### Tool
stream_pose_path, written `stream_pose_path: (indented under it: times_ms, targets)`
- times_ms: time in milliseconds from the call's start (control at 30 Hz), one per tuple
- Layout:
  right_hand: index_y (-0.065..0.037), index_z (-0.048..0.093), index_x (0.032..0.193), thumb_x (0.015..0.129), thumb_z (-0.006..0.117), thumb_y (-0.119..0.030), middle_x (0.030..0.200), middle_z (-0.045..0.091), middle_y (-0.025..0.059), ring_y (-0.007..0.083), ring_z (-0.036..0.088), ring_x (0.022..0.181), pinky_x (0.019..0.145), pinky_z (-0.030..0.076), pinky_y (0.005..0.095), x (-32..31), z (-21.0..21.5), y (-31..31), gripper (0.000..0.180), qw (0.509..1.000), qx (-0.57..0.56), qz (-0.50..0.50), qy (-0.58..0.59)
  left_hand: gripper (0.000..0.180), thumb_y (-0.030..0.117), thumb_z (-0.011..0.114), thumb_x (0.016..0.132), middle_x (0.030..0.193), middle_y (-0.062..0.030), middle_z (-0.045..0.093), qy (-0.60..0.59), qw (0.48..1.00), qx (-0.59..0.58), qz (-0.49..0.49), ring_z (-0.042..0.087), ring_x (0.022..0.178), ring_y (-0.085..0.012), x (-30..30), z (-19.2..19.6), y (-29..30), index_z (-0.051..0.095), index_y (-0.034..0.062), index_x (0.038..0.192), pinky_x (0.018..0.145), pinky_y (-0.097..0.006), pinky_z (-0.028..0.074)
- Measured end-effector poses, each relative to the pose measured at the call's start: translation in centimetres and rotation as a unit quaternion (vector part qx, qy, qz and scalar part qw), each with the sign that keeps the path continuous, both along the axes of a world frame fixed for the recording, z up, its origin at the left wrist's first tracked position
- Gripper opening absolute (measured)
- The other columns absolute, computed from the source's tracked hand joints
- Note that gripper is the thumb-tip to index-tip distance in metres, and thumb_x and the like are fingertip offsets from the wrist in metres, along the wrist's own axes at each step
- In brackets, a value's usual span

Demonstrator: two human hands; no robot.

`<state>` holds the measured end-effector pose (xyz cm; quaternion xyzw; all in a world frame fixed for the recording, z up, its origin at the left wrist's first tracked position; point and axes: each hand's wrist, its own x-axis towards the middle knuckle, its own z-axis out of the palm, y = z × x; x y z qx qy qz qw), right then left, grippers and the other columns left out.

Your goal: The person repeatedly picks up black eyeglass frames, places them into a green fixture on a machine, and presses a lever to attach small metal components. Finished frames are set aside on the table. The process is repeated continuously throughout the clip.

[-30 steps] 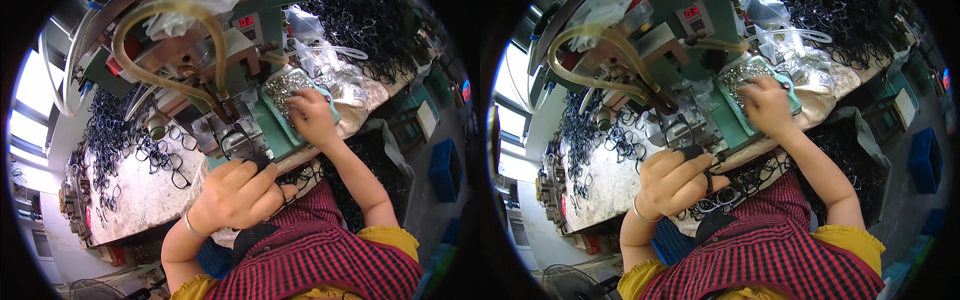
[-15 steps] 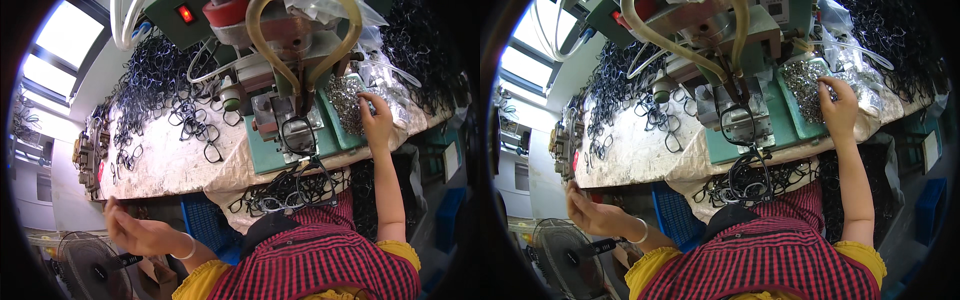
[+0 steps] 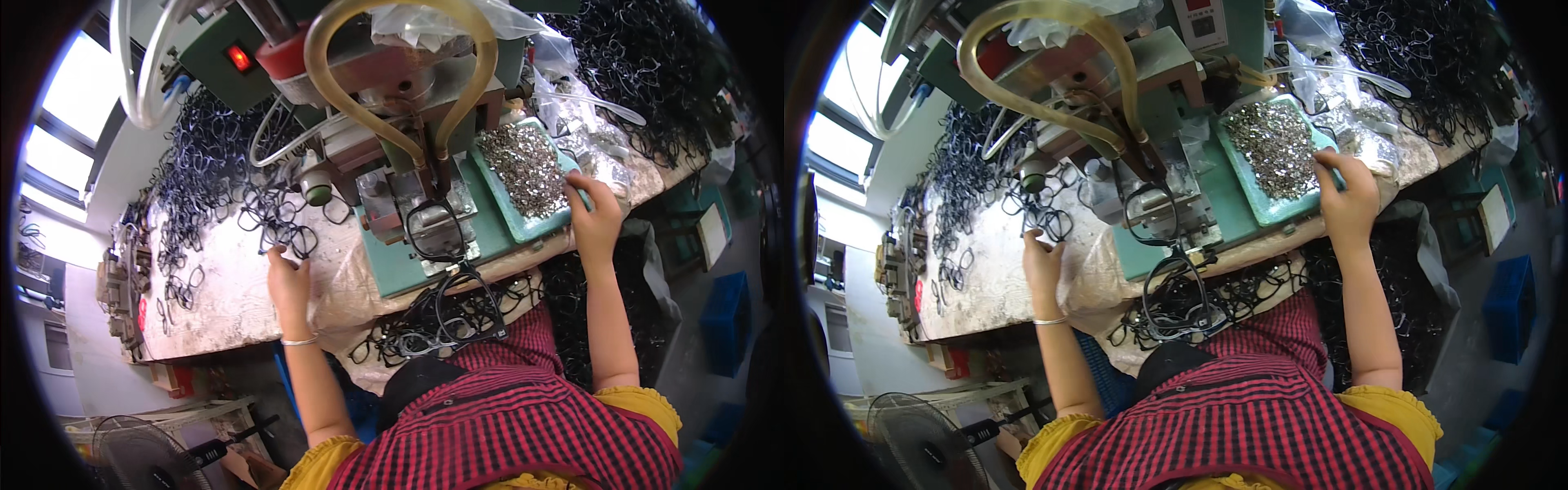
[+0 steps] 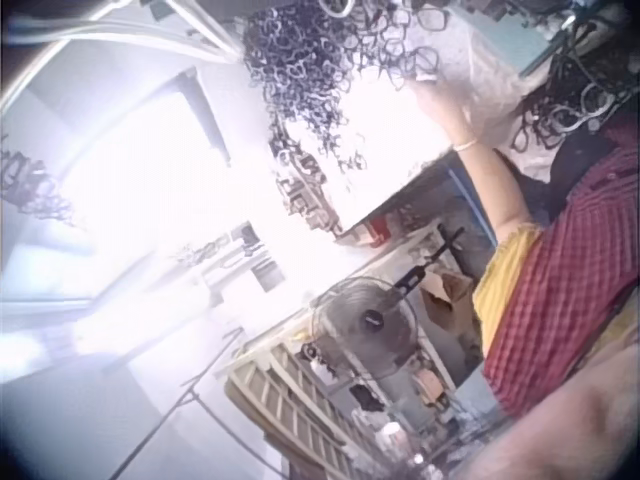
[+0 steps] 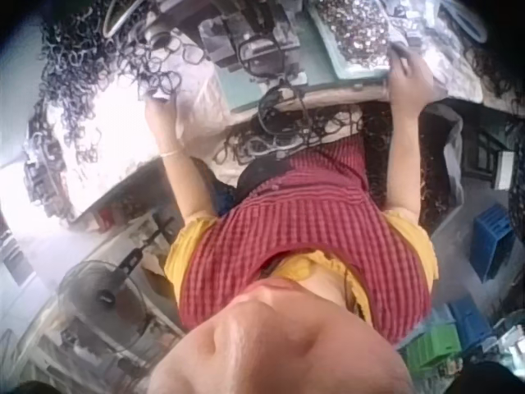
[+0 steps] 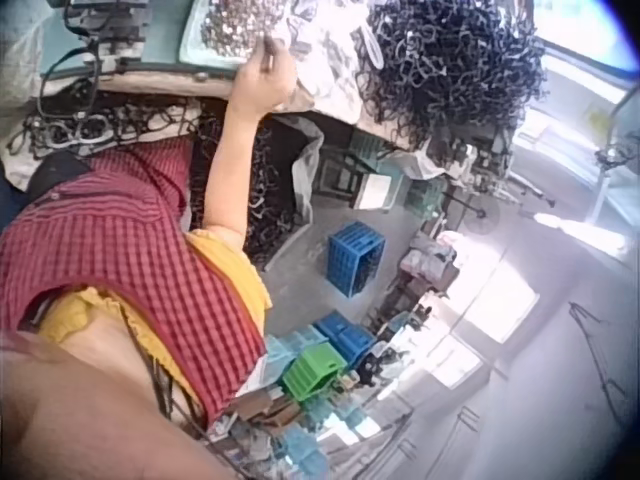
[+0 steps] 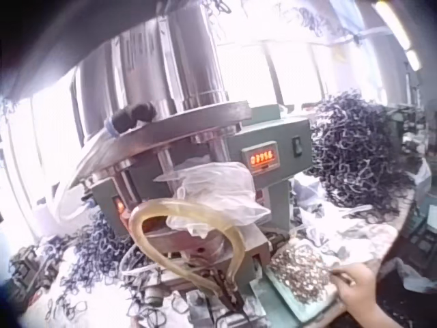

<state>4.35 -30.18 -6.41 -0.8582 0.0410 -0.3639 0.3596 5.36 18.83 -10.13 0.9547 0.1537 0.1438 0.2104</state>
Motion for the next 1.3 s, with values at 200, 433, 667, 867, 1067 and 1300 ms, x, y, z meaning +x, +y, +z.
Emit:
stream_pose_path:
  times_ms: [200,433,667,867,1067,1300]
  targets:
    - [0.0,0.072,0.096,0.082,0.072,0.003,0.094,0.072,0.0084,0.0178,0.067,0.091,0.084,0.05,0.0285,-2.6,2.3,1.2,0.014,0.987,0.139,0.078,0.021,0.008,0.008,0.065,0.095,0.069,0.001,0.054,-0.112,0.967,-0.214,-0.078,0.048,0.061,-0.006,-1.0,5.9,-2.9,0.064,0.001,0.092,0.056,-0.023,0.038]
    - [0.0,0.069,0.094,0.077,0.072,0.002,0.091,0.07,0.0095,0.0186,0.068,0.088,0.08,0.052,0.03,3.9,6.6,10.5,0.017,0.935,0.206,0.285,-0.04,0.012,0.009,0.059,0.101,0.091,-0.0049,0.064,-0.214,0.861,-0.437,-0.151,0.065,0.077,-0.0115,1.1,3.8,-4.9,0.059,-0.0013,0.109,0.069,-0.025,0.055]
    - [0.002,0.057,0.118,0.079,0.072,0.001,0.09,0.067,0.0055,0.0108,0.064,0.09,0.084,0.049,0.0264,2.0,6.3,13.1,0.042,0.874,0.387,0.294,-0.005,0.011,0.006,0.059,0.1,0.095,-0.0108,0.068,-0.269,0.842,-0.459,-0.091,0.067,0.081,-0.0163,-1.8,4.6,-9.1,0.063,-0.0028,0.105,0.076,-0.031,0.058]
    - [0.002,0.053,0.125,0.08,0.071,0.0,0.09,0.069,0.0066,0.0104,0.064,0.091,0.086,0.048,0.0257,1.6,8.1,13.8,0.048,0.844,0.414,0.341,0.013,0.012,0.007,0.051,0.103,0.108,-0.0224,0.068,-0.449,0.731,-0.31,-0.41,0.069,0.092,-0.0277,-1.9,16.7,-14.5,0.056,-0.0011,0.111,0.076,-0.036,0.059]
    - [0.0,0.05,0.133,0.082,0.068,-0.001,0.106,0.07,0.0122,0.0164,0.066,0.103,0.093,0.049,0.0293,-0.3,9.9,13.0,0.054,0.843,0.381,0.376,0.052,0.014,0.007,0.055,0.101,0.102,-0.0224,0.07,-0.429,0.734,-0.316,-0.421,0.068,0.088,-0.0267,-1.3,17.0,-15.4,0.058,-0.0027,0.11,0.076,-0.036,0.057]
    - [-0.011,0.074,0.102,0.077,0.078,-0.021,0.123,0.063,0.0213,0.0398,0.051,0.129,0.109,0.041,0.0461,3.9,1.7,4.1,0.026,0.981,-0.178,0.014,0.081,0.023,0.009,0.079,0.074,0.101,-0.0046,0.075,-0.338,0.763,-0.063,-0.548,0.066,0.077,-0.0221,-2.4,14.2,-18.3,0.076,0.0107,0.097,0.082,-0.042,0.054]
